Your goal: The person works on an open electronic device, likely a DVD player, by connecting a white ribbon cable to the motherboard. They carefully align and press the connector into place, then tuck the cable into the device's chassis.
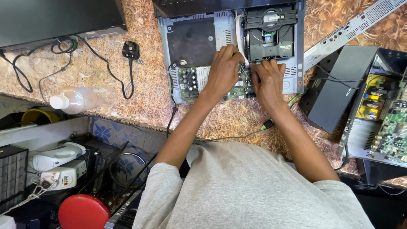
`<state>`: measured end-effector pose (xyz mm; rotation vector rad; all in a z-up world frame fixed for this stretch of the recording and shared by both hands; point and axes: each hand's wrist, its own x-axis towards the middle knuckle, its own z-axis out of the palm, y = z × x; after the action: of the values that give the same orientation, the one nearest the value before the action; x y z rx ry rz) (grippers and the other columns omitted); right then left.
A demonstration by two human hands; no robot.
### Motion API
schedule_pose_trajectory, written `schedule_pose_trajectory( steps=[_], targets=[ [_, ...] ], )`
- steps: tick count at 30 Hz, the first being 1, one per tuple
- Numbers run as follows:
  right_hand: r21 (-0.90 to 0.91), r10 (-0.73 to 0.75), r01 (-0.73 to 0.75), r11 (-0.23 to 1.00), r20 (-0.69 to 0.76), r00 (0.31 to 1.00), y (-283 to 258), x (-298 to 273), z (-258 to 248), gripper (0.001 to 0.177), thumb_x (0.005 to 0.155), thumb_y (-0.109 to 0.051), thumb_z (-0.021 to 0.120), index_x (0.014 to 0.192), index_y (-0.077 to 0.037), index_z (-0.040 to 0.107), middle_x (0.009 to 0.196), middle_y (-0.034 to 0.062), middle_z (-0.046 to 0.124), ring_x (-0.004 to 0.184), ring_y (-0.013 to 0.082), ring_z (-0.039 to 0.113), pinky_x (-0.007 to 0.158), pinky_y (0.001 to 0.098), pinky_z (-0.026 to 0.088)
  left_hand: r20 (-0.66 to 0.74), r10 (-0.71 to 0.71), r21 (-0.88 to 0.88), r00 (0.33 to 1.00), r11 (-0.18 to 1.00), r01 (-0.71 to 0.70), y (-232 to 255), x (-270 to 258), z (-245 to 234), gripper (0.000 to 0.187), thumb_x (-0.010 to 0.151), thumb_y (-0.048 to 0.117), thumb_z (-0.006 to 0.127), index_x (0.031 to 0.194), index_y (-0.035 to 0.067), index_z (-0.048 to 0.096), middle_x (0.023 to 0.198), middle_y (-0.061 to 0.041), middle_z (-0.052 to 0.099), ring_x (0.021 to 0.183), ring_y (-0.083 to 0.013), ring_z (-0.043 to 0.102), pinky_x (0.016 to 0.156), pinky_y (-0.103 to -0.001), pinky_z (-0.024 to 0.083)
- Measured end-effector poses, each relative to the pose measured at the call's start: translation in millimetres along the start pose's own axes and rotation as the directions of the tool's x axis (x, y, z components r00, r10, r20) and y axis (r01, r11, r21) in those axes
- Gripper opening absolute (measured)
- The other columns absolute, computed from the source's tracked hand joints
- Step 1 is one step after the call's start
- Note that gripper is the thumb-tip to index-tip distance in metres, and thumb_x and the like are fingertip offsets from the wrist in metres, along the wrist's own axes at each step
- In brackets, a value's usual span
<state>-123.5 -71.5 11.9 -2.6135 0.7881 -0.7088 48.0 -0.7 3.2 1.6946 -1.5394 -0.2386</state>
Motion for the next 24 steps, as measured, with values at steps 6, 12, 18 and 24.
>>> schedule_pose_trajectory(
  steps=[6, 12, 18, 24],
  targets=[
    [0.106, 0.07, -0.072, 0.992, 0.015, 0.997, 5.2, -0.1, 1.4, 0.01, 0.097, -0.003, 0.07, 0.102, -0.009, 0.075, 0.077, -0.0001, 0.055, 0.081, 0.021, 0.05, 0.081, 0.0369, 0.03, 0.029, 0.015, 0.15, 0.999, 0.989, -0.019, 12.5, -15.8, -4.6, 0.022, 0.091, 0.014, 0.054, 0.1, 0.01, 0.074, 0.109, -0.007, 0.054, 0.104, -0.0252, 0.051, 0.08, -0.039, 0.041],
    [0.139, 0.062, -0.064, 0.988, 0.015, 0.998, 15.9, -1.1, 9.0, 0.01, 0.093, -0.003, 0.074, 0.1, -0.01, 0.075, 0.077, 0.0022, 0.052, 0.085, 0.0254, 0.052, 0.083, 0.0396, 0.03, 0.108, 0.145, 0.191, 0.984, 0.968, -0.163, 27.3, -25.6, -15.5, 0.034, 0.1, 0.039, 0.059, 0.118, 0.012, 0.071, 0.125, -0.014, 0.056, 0.119, -0.0332, 0.053, 0.092, -0.045, 0.044],
    [0.139, 0.076, -0.073, 0.988, -0.02, 0.997, 10.4, 2.4, 4.5, 0.01, 0.092, -0.001, 0.077, 0.098, -0.008, 0.075, 0.077, 0.0031, 0.05, 0.084, 0.0242, 0.049, 0.084, 0.0398, 0.029, 0.046, 0.055, 0.331, 0.997, 0.941, -0.068, 29.3, -33.0, -5.9, 0.034, 0.104, 0.033, 0.053, 0.106, 0.006, 0.073, 0.127, -0.02, 0.054, 0.12, -0.0365, 0.053, 0.092, -0.047, 0.046],
    [0.071, 0.08, -0.075, 0.995, -0.06, 0.995, -6.0, 2.7, 1.0, 0.013, 0.091, 0.004, 0.077, 0.099, -0.007, 0.077, 0.078, 0.0045, 0.051, 0.085, 0.0231, 0.049, 0.082, 0.0387, 0.03, 0.104, 0.02, 0.364, 0.994, 0.93, -0.057, 34.3, -34.6, -14.5, 0.038, 0.108, 0.031, 0.045, 0.129, 0.007, 0.066, 0.131, -0.02, 0.053, 0.122, -0.0365, 0.054, 0.097, -0.049, 0.045]
  ],
)
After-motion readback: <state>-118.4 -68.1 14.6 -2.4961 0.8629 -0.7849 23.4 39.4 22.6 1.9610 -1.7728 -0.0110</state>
